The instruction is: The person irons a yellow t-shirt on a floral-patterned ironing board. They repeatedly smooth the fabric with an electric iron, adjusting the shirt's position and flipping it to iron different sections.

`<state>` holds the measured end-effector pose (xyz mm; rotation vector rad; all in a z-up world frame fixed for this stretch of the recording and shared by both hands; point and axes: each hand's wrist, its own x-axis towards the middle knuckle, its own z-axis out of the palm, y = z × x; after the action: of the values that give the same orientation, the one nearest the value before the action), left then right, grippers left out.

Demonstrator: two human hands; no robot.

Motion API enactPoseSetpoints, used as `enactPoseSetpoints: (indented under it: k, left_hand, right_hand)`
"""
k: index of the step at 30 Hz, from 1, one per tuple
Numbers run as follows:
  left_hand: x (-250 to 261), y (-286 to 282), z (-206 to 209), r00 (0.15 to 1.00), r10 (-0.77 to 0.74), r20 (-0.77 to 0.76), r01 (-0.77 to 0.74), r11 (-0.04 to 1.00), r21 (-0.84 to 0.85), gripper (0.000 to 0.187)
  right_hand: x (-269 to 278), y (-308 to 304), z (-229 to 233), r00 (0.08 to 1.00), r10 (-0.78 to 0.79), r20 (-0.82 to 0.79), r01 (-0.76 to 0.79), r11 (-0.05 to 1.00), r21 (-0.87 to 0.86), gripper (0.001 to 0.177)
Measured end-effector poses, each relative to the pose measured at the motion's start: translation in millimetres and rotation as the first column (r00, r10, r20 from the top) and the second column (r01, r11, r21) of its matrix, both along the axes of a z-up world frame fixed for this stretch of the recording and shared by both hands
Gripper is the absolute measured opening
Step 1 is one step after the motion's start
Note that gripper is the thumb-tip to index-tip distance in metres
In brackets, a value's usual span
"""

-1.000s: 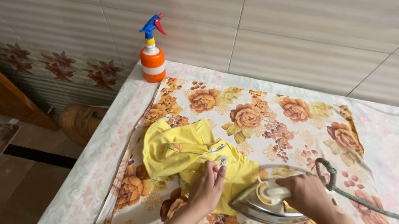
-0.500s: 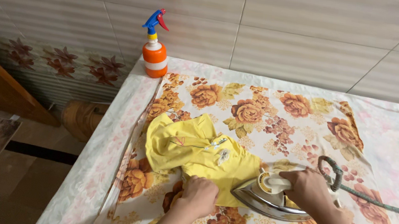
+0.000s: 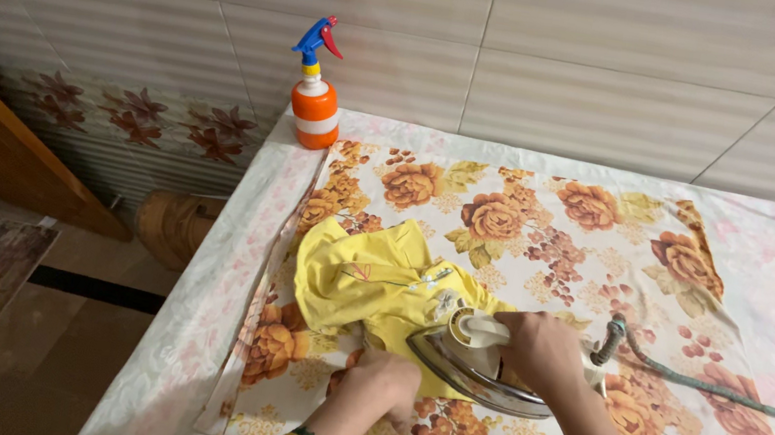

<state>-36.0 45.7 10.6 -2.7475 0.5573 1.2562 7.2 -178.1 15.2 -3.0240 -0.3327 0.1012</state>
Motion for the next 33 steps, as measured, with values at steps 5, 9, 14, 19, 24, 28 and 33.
enactPoseSetpoints:
  k: [5,9,14,19,24,28,33]
  left_hand:
    - [2.9,-3.7,-9.8,1.0,0.021,0.011,-0.021,1.0,0.004,0.049]
    - [7.5,-6.8,-21.7,0.996,0.052,0.068,-0.048,0.997,-0.056,0.042]
    - [14.6,-10.4,-21.0,0.966,0.223,0.13,-0.202,0.967,-0.158,0.042]
    - [18.5,-13.2,-18.4,0.942,0.287,0.172,-0.243,0.941,-0.236,0.044]
    - [16.9,-14.8,-22.4,0.941,0.28,0.191,-0.232,0.943,-0.239,0.029]
    - [15.7,-19.2,-13.6,0.951,0.245,0.187,-0.211,0.959,-0.188,0.034]
    - [14.5,-17.8,-2.5,0.969,0.218,0.12,-0.199,0.968,-0.152,0.064]
  right_hand:
    - [-7.5,3.7,8.6,1.0,-0.018,0.022,0.017,0.999,0.051,0.036]
    - [-14.3,-7.4,9.8,0.998,-0.013,0.061,0.01,0.999,0.043,0.023]
    - [-14.0,-28.9,9.5,0.98,-0.198,0.032,0.199,0.98,-0.007,0.026]
    - [1.4,-51.8,5.8,0.938,-0.31,0.156,0.306,0.951,0.048,0.034]
    - [18.4,-64.7,-1.5,0.924,-0.332,0.189,0.341,0.94,-0.017,0.033]
    - [23.3,-73.2,-4.5,0.923,-0.308,0.231,0.322,0.946,-0.027,0.035]
    - [32.6,-82.2,-5.7,0.925,-0.323,0.201,0.333,0.943,-0.018,0.034]
